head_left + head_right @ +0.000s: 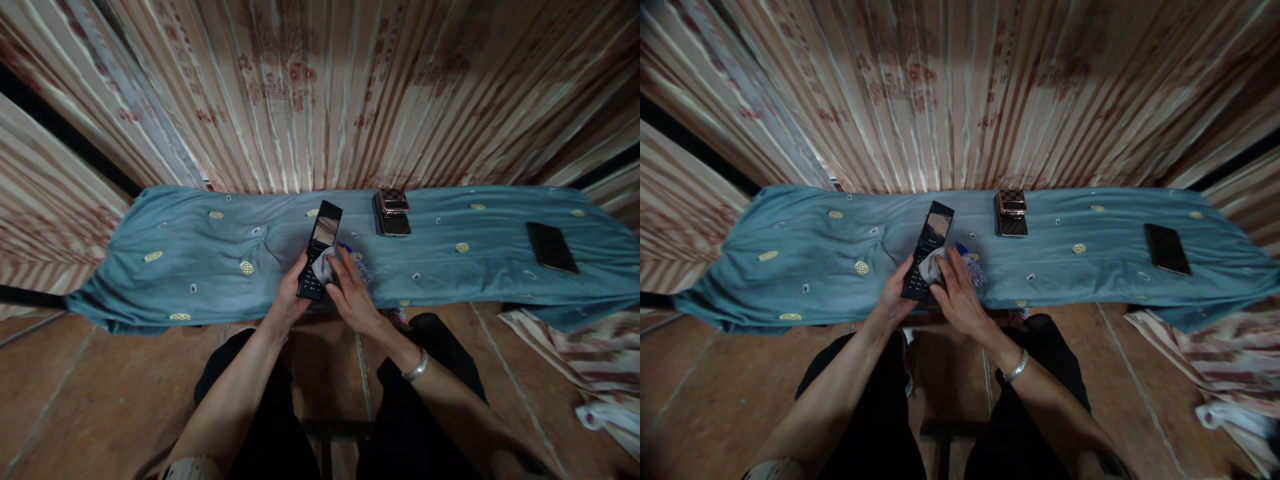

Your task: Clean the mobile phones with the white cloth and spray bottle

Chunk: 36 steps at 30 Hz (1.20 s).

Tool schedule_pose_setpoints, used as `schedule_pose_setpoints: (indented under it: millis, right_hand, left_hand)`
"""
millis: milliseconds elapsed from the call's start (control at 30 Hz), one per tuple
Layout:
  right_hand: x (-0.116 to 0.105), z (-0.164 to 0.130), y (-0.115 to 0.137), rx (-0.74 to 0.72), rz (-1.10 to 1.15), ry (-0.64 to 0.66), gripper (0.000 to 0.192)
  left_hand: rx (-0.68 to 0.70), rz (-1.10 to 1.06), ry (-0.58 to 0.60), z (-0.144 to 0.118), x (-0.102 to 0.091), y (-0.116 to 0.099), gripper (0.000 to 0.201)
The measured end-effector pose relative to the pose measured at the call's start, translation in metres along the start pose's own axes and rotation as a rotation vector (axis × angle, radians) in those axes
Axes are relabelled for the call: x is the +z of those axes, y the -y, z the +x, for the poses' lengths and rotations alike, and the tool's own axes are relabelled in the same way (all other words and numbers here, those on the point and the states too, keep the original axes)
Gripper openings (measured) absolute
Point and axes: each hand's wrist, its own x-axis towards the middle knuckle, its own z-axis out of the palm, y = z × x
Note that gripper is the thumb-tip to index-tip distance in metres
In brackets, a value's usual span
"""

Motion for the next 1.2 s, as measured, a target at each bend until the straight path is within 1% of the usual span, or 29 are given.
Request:
schedule_pose_setpoints:
  millis: [167, 300, 467, 600, 733, 867, 1000, 1100, 1200]
  right_hand:
    - [-0.002, 0.004, 0.003, -0.013, -0.019, -0.010, 0.053]
    - [0.000, 0.009, 0.006, -0.014, -0.050, -0.031, 0.051]
    - [-0.001, 0.010, 0.002, -0.013, -0.094, -0.056, 0.045]
    - [-0.001, 0.007, 0.000, -0.013, -0.102, -0.054, 0.046]
    - [0.002, 0.008, 0.001, 0.011, -0.079, -0.064, 0.050]
    - [0.001, 0.013, 0.003, 0.001, -0.074, -0.080, 0.051]
    - [0.000, 0.016, 0.006, -0.024, -0.085, -0.063, 0.049]
    - [0.001, 0.017, 0.007, -0.026, -0.066, -0.054, 0.048]
    - [0.000, 0.016, 0.003, 0.009, -0.033, -0.067, 0.046]
  left_hand:
    - [0.011, 0.078, 0.004, -0.001, -0.006, 0.010, 0.032]
    - [0.012, 0.089, -0.005, 0.000, -0.008, 0.015, 0.034]
    - [0.017, 0.068, -0.007, 0.001, -0.009, 0.008, 0.031]
    - [0.006, 0.041, -0.015, -0.001, -0.009, 0.002, 0.028]
    - [0.002, 0.052, -0.017, -0.004, -0.010, 0.006, 0.030]
    - [0.022, 0.115, 0.021, -0.006, -0.012, 0.010, 0.034]
    - [0.062, 0.173, 0.055, -0.007, -0.014, 0.011, 0.036]
    - [0.079, 0.201, 0.041, -0.006, -0.017, 0.011, 0.038]
    - [0.095, 0.203, 0.030, -0.005, -0.018, 0.008, 0.043]
